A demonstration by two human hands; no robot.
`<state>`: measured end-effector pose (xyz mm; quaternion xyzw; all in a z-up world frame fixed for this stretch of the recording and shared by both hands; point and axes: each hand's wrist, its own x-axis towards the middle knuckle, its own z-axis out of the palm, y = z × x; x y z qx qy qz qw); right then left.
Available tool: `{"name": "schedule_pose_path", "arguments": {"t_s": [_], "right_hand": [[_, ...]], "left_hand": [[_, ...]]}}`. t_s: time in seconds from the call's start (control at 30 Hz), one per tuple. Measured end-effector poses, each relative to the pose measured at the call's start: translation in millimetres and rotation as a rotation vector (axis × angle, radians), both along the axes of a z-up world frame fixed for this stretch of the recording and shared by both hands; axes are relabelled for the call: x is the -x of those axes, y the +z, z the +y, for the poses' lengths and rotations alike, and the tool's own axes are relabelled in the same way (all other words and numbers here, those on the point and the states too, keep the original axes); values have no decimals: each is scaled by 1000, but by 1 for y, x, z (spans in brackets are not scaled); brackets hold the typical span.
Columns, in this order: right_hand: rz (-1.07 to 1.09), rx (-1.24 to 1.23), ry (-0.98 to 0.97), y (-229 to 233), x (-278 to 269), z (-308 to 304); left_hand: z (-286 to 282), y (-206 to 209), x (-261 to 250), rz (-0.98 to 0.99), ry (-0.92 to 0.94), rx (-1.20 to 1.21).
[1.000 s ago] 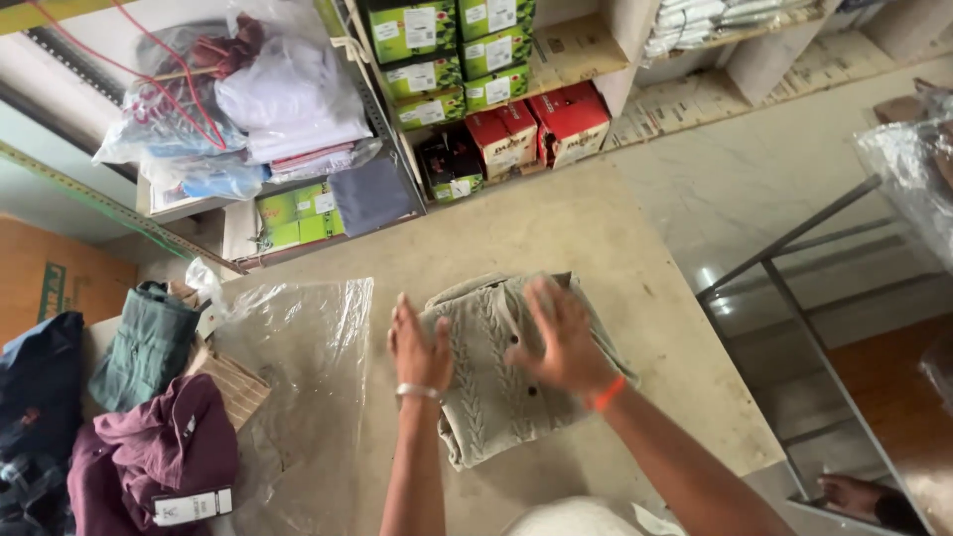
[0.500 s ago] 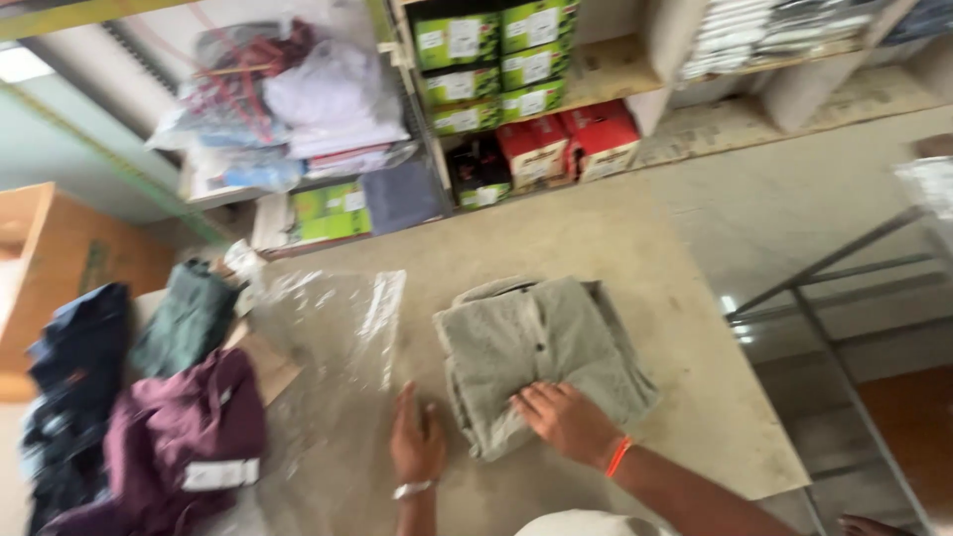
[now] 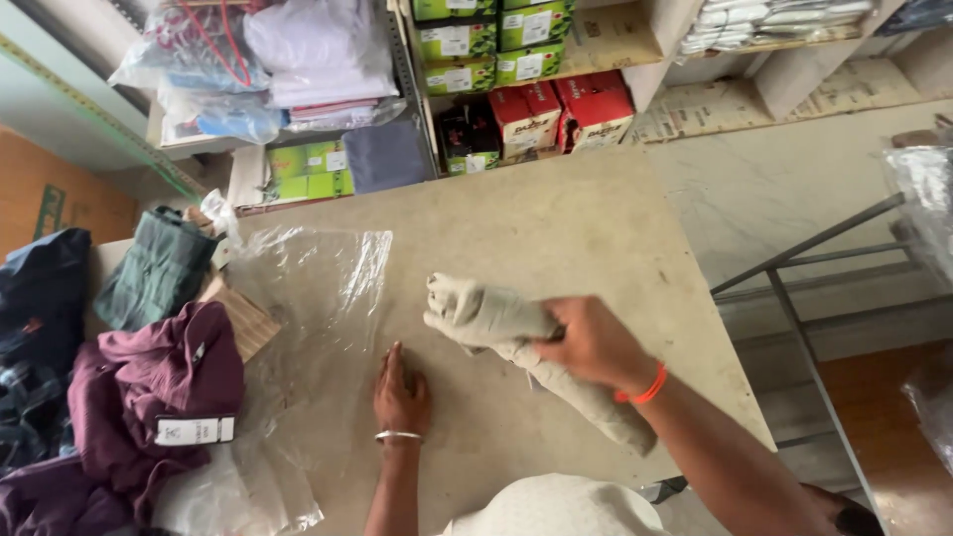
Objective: Fold a shirt and place it into a plastic bag.
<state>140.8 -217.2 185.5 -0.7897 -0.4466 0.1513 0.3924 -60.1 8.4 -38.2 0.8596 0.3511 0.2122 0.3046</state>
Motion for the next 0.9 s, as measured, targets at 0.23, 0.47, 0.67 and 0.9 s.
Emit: {"name": "schedule_pose_path", "arguments": {"t_s": [0.23, 0.47, 0.67, 0.9], "right_hand": [[446, 53, -283, -78, -103, -66], [735, -36, -842, -269, -123, -161], [509, -273, -1183, -312, -44, -158], [959, -370, -1086, -275, 98, -138]], "left_hand": [[1, -6, 0, -34, -13, -57], [-4, -3, 0, -49, 35, -8], [-5, 1, -1, -64, 17, -76], [-37, 55, -22, 327, 29, 449]]}}
